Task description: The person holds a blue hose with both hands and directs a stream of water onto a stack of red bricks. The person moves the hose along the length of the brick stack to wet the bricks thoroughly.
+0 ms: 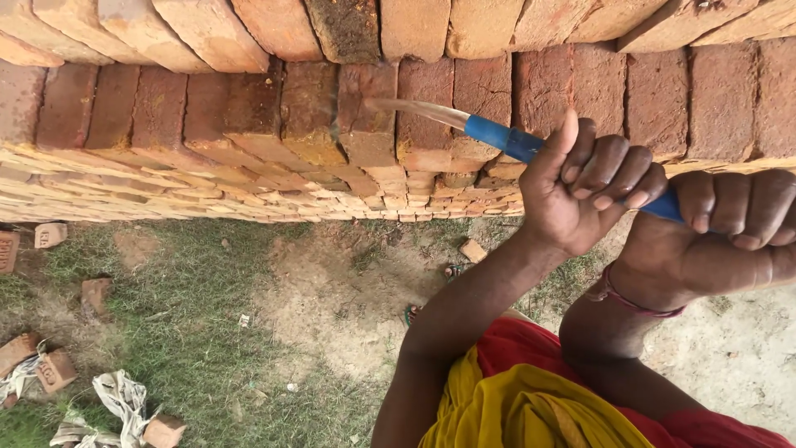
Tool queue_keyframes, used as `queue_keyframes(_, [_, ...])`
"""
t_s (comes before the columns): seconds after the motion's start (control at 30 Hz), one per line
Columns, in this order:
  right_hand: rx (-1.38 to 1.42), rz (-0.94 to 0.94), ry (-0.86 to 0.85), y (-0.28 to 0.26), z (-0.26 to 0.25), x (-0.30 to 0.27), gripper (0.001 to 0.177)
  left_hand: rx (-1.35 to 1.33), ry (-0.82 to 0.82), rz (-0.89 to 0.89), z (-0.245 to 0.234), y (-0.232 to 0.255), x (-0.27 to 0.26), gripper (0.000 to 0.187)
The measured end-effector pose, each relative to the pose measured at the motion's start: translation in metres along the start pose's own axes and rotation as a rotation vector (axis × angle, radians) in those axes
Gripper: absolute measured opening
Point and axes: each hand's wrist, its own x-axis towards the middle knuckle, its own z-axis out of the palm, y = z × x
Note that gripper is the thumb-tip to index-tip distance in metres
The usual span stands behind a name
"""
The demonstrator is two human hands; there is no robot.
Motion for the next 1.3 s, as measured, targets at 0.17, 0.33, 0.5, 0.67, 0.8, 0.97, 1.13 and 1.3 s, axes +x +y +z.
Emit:
queue_keyframes(0.17, [0.032, 0.023, 0.048, -0.008, -0.008, -0.003, 0.042, -0.023, -0.056, 0.012, -0.008, -0.008, -0.001, 0.063])
queue_keyframes(0.33, [0.084, 0.016, 0.125, -0.01, -0.004, -0.003, 0.041, -0.04, -0.038, 0.007, -0.009, -0.012, -0.001, 0.064])
queue_keyframes(0.5, [0.067, 0.014, 0.108, -0.014, -0.007, -0.001, 0.042, -0.051, -0.04, 0.006, -0.01, -0.017, 0.0, 0.066])
queue_keyframes(0.67, [0.082, -0.001, 0.124, -0.01, -0.002, 0.003, 0.042, -0.036, -0.024, 0.007, -0.011, -0.017, 0.0, 0.065])
queue_keyframes(0.8, [0.01, -0.001, 0.032, -0.013, -0.006, 0.003, 0.044, -0.034, -0.031, -0.005, -0.013, -0.018, 0.0, 0.065])
queue_keyframes(0.97, [-0.027, -0.026, 0.032, -0.013, -0.006, 0.005, 0.045, -0.019, 0.011, -0.015, -0.011, -0.019, 0.001, 0.064])
queue_keyframes(1.13, [0.012, -0.001, 0.015, -0.007, 0.004, 0.014, 0.043, 0.012, -0.015, -0.008, -0.019, -0.019, 0.002, 0.064])
queue_keyframes(1.3, [-0.022, 0.002, 0.017, 0.0, 0.012, 0.015, 0.048, 0.003, 0.012, 0.002, -0.016, -0.014, 0.004, 0.062])
